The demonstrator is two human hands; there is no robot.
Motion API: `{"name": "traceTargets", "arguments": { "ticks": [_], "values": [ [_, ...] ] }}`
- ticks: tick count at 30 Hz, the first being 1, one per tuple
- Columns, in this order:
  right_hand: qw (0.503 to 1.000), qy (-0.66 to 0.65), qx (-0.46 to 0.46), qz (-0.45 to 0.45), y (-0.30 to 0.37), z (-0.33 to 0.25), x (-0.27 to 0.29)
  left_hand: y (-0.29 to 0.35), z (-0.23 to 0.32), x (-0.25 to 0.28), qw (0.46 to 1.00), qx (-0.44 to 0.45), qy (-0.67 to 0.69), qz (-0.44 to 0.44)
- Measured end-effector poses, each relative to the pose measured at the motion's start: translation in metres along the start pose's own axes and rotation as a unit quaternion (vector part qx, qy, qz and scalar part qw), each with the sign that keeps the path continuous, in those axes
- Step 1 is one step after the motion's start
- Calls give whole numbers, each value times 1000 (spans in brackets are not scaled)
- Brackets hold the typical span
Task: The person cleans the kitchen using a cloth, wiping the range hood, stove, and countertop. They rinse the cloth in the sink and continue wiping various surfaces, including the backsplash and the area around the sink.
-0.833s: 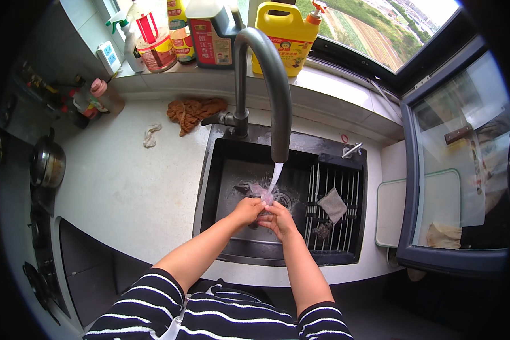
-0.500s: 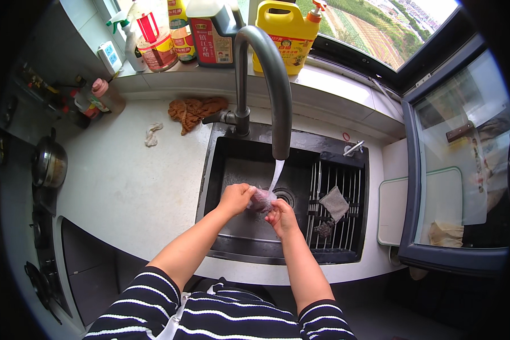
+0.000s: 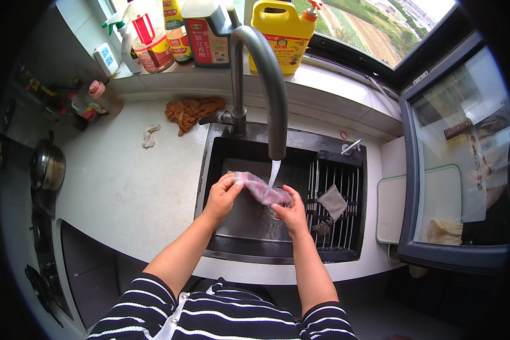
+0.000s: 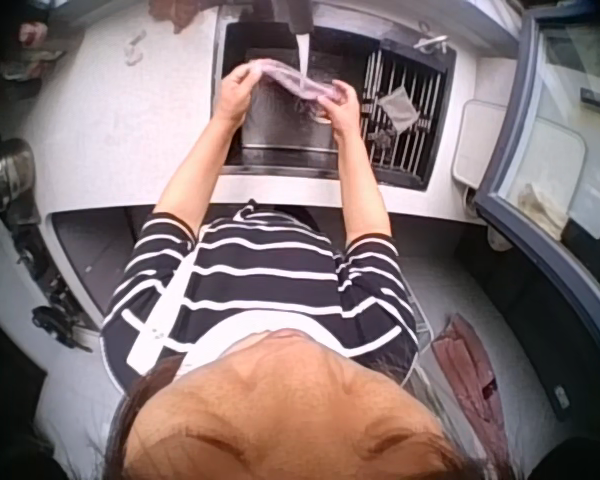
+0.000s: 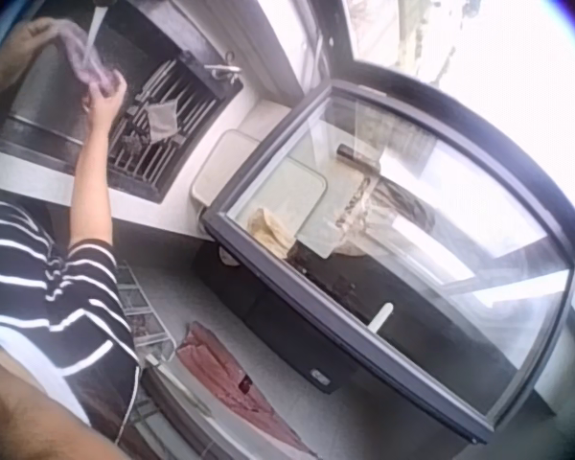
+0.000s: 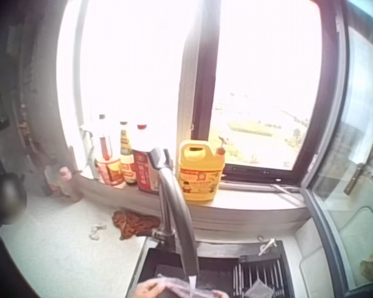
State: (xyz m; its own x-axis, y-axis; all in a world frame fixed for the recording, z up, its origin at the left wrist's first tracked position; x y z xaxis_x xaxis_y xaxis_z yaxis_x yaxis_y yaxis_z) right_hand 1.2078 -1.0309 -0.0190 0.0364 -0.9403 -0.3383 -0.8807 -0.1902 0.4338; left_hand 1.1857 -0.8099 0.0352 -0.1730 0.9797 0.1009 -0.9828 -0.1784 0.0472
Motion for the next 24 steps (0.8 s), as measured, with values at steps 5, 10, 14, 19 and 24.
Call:
{"name": "traceTargets", "arguments": {
  "ticks": [5, 10, 14, 19, 24],
  "values": [
    [915, 354, 188, -43, -12, 20, -29, 22, 27, -47, 907, -207, -347, -116],
    [921, 321, 220, 30, -2, 7, -33, 5, -31, -23, 961, 170, -210, 59],
    [939, 263, 221, -22, 8, -2, -41, 11, -67, -70, 802, 540, 218, -135],
    [945, 164, 227, -169, 20, -19, -42, -11, -139, -100, 757, 542, 358, -66],
    [994, 26, 107, -1, -22, 0, 32, -5, -146, -95, 736, 515, 428, 101]
  ]
}}
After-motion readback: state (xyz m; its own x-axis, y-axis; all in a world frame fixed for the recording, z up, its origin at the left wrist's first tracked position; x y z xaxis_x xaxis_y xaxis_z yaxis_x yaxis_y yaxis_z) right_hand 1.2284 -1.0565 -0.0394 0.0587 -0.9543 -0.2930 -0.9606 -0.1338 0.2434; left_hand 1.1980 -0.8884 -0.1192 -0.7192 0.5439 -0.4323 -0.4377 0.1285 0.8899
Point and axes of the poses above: each hand's wrist, its own y-axis away from the middle knuckle, its own x-axis out of the back of the hand, z = x × y, the point moved 5 cm from there along -y, towards the middle knuckle, and after that the axes turned 14 degrees about -y, right-handed, at the moved point
